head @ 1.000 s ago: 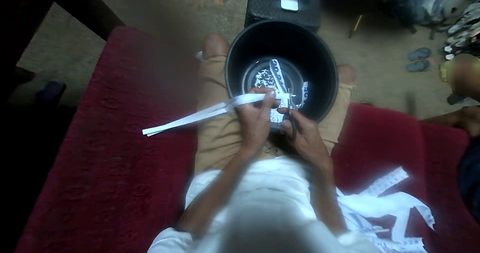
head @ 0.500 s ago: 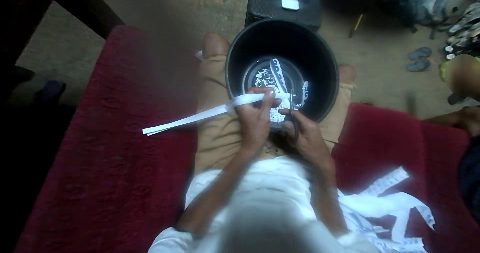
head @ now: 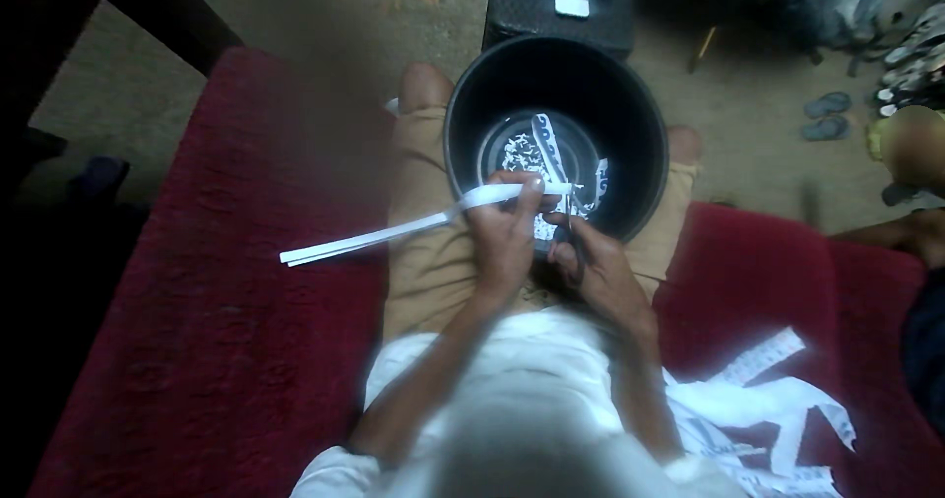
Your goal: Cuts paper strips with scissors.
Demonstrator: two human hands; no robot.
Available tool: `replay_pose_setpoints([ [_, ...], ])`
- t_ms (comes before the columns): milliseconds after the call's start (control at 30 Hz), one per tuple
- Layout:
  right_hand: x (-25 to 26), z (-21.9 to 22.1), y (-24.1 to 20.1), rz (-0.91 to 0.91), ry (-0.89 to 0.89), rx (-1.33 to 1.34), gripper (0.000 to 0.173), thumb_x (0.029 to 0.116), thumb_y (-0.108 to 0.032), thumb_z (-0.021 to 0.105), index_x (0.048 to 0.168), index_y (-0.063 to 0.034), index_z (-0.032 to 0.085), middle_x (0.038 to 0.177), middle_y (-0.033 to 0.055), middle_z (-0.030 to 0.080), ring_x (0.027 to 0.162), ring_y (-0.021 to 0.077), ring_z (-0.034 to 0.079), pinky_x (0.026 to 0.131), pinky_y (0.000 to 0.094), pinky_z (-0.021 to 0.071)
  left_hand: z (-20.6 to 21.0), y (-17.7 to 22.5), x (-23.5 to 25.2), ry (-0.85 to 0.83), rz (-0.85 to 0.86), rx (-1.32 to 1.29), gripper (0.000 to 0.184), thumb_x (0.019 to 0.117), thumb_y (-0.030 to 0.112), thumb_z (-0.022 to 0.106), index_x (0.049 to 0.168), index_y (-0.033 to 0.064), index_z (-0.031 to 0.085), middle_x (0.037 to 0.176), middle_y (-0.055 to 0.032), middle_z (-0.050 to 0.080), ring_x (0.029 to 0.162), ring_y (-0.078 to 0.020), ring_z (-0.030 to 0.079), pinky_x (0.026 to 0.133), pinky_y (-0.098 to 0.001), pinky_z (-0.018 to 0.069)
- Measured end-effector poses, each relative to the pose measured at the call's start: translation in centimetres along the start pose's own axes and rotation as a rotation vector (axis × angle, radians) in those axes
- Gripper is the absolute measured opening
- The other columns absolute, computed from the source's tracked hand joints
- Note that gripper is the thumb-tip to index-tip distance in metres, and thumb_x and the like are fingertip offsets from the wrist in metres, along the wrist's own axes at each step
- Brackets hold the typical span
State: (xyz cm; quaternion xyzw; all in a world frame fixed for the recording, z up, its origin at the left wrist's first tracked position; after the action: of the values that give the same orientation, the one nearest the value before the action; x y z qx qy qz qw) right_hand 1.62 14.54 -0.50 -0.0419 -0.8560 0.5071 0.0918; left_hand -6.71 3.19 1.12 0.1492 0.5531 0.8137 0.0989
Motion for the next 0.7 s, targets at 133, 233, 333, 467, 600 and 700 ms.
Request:
replay_pose_setpoints([
  [133, 0.07, -0.05, 0.06, 0.007, 0.007, 0.004, 0.042, 0.1055, -0.044, 0.050, 0.133, -0.0134, 0.060, 0.078, -0.0015, 0.062, 0.056, 0.0076, 0.055, 0.048, 0.0253, 0.0496, 0.09, 0.03, 0.08, 0.001, -0.003, -0.007, 0.014, 0.1042, 0.017, 0.061, 0.115, 0.0082, 0.061, 0.094, -0.0060, 0.071, 0.075, -0.0147, 0.072, 0.071, -0.0298, 0.0634],
  [233, 0.15, -0.05, -0.13, -0.023, 0.008, 0.014, 0.041, 0.1060, -0.041, 0.050, 0.133, -0.0117, 0.060, 0.075, -0.0006, 0.061, 0.054, 0.0080, 0.054, 0.047, 0.0256, 0.0487, 0.13, 0.07, 0.06, -0.002, -0.003, 0.001, 0.014, 0.1039, 0.017, 0.062, 0.115, 0.0085, 0.061, 0.094, -0.0056, 0.071, 0.076, -0.0138, 0.072, 0.071, -0.0288, 0.0628],
  [333, 0.17, -0.06, -0.25, -0.027, 0.008, 0.019, 0.042, 0.1058, -0.042, 0.050, 0.132, -0.0117, 0.060, 0.076, -0.0007, 0.062, 0.054, 0.0078, 0.054, 0.047, 0.0249, 0.0484, 0.12, 0.01, 0.09, 0.003, -0.011, 0.012, 0.014, 0.1038, 0.017, 0.062, 0.115, 0.0086, 0.061, 0.094, -0.0057, 0.071, 0.076, -0.0136, 0.072, 0.072, -0.0286, 0.0628],
  [467, 0.21, -0.03, -0.21, -0.038, 0.005, 0.008, 0.043, 0.1060, -0.043, 0.049, 0.133, -0.0117, 0.060, 0.075, -0.0006, 0.061, 0.053, 0.0081, 0.054, 0.047, 0.0255, 0.0486, 0.14, -0.11, 0.02, 0.000, -0.024, 0.007, 0.015, 0.1043, 0.018, 0.061, 0.116, 0.0087, 0.061, 0.095, -0.0065, 0.071, 0.076, -0.0148, 0.072, 0.071, -0.0294, 0.0632],
  [600, 0.18, -0.02, -0.15, -0.031, 0.005, 0.020, 0.044, 0.1059, -0.046, 0.049, 0.133, -0.0117, 0.060, 0.074, -0.0010, 0.060, 0.053, 0.0079, 0.052, 0.046, 0.0249, 0.0472, 0.12, -0.13, -0.07, -0.005, -0.023, 0.012, 0.016, 0.1046, 0.019, 0.061, 0.117, 0.0090, 0.061, 0.096, -0.0066, 0.071, 0.077, -0.0149, 0.073, 0.071, -0.0296, 0.0632],
  [700, 0.19, -0.09, -0.13, -0.026, 0.013, 0.018, 0.043, 0.1057, -0.045, 0.050, 0.131, -0.0120, 0.061, 0.075, -0.0016, 0.061, 0.053, 0.0068, 0.052, 0.046, 0.0242, 0.0470, 0.15, -0.17, 0.01, 0.002, -0.026, 0.003, 0.016, 0.1043, 0.019, 0.061, 0.117, 0.0093, 0.061, 0.095, -0.0065, 0.071, 0.077, -0.0147, 0.072, 0.072, -0.0297, 0.0630],
])
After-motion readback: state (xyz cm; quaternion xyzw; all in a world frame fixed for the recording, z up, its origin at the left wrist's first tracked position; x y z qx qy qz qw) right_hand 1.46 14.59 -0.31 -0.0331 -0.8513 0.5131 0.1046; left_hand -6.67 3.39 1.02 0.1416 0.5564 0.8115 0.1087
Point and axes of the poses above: each hand's wrist, its own x-axis towards the middle knuckle, its own z-axis out of the palm, y = z × x, the point moved 9 cm from there along x, towards the middle knuckle
